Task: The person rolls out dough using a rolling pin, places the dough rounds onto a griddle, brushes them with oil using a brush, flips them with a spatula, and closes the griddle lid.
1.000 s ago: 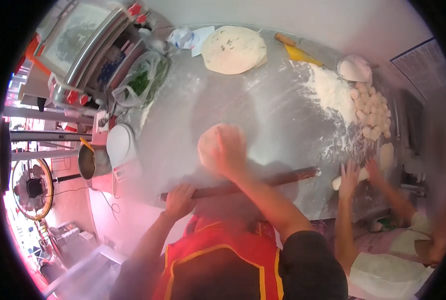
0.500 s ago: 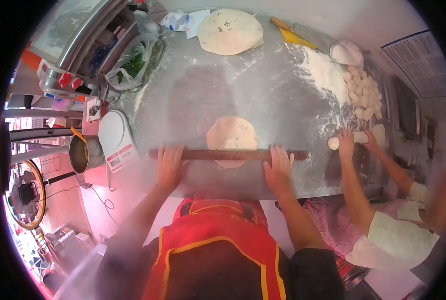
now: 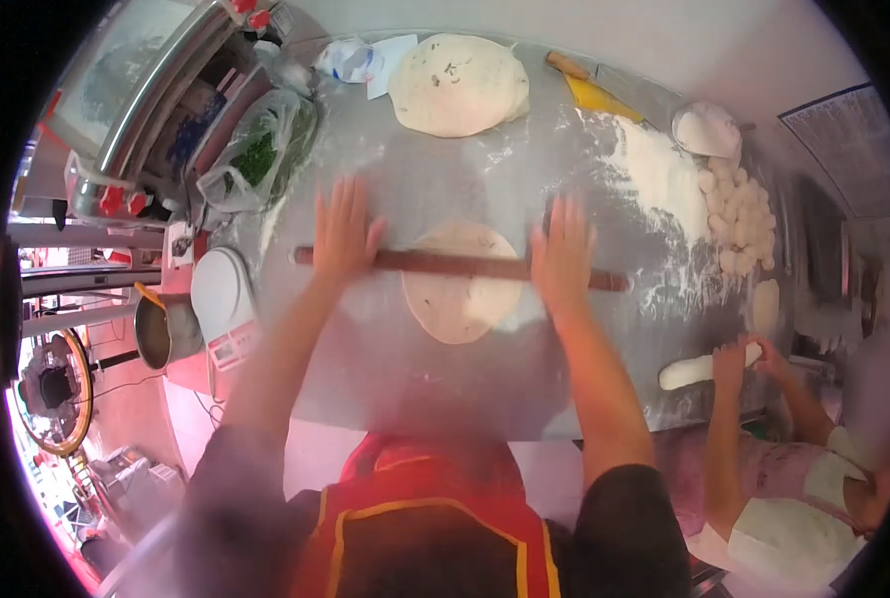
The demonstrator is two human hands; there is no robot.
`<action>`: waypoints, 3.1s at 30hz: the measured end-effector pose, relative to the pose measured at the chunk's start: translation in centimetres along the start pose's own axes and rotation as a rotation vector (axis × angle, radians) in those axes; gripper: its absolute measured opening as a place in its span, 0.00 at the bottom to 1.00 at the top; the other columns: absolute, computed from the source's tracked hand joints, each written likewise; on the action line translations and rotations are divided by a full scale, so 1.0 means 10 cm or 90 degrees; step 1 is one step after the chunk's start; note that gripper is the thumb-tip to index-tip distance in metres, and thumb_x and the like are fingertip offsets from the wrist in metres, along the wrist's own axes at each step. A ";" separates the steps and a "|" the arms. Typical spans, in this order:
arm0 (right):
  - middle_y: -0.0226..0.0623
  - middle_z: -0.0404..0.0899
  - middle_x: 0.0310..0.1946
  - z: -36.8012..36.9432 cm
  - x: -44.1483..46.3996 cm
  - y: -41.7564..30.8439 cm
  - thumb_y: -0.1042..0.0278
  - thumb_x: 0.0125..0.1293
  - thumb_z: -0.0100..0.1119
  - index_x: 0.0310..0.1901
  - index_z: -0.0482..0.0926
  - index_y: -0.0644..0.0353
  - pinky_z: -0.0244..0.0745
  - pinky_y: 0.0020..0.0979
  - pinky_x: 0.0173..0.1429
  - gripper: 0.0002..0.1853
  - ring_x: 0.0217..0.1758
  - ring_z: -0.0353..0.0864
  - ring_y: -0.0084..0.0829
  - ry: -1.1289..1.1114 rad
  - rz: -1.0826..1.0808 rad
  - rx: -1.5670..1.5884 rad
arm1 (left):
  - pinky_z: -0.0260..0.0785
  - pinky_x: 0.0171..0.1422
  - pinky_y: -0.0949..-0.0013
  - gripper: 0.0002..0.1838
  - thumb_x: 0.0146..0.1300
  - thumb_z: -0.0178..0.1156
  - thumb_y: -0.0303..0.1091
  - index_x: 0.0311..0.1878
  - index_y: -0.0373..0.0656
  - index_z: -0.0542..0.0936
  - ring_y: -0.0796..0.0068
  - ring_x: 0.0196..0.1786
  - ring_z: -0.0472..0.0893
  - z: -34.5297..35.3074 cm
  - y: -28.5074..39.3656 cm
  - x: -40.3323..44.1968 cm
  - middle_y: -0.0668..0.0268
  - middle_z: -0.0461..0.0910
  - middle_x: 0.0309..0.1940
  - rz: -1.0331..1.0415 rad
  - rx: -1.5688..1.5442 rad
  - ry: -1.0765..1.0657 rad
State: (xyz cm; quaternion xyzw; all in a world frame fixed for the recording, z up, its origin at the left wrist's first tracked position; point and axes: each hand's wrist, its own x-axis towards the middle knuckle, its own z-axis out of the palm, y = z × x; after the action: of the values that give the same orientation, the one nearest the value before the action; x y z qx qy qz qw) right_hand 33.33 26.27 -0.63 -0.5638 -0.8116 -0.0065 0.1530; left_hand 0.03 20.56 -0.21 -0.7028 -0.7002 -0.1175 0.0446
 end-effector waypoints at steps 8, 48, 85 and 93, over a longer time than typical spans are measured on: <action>0.50 0.68 0.62 -0.63 -1.78 -0.36 0.61 0.64 0.59 0.64 0.65 0.64 0.57 0.48 0.70 0.30 0.66 0.66 0.49 -0.109 0.038 0.144 | 0.55 0.70 0.46 0.32 0.53 0.65 0.37 0.62 0.40 0.69 0.52 0.65 0.68 -0.45 0.23 -1.88 0.53 0.71 0.60 0.043 -0.186 -0.040; 0.43 0.79 0.32 0.18 -0.11 -1.28 0.60 0.52 0.69 0.35 0.74 0.59 0.72 0.44 0.44 0.16 0.37 0.78 0.48 -0.195 -0.032 0.384 | 0.72 0.36 0.57 0.13 0.42 0.64 0.33 0.33 0.44 0.74 0.58 0.36 0.78 -0.82 0.29 -2.51 0.62 0.74 0.28 0.017 -0.273 -0.144; 0.49 0.59 0.71 -0.37 -0.92 -0.34 0.59 0.62 0.59 0.70 0.60 0.63 0.46 0.54 0.76 0.36 0.75 0.55 0.45 -0.062 0.044 0.047 | 0.48 0.76 0.48 0.34 0.65 0.56 0.44 0.67 0.31 0.63 0.49 0.72 0.60 -0.20 0.00 -0.87 0.47 0.63 0.69 0.003 -0.093 0.013; 0.45 0.71 0.58 -0.59 -2.04 -0.29 0.70 0.56 0.60 0.60 0.69 0.60 0.57 0.49 0.70 0.27 0.64 0.67 0.45 -0.201 -0.110 0.104 | 0.60 0.66 0.50 0.28 0.56 0.62 0.39 0.59 0.37 0.71 0.52 0.60 0.72 -0.52 0.01 -2.10 0.53 0.74 0.55 0.075 -0.139 -0.069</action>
State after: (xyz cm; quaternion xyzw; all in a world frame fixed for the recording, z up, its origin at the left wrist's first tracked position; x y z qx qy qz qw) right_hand 38.53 5.52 0.30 -0.4715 -0.8688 0.1347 0.0678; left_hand -0.28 -1.02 0.07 -0.7488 -0.6419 -0.1522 -0.0633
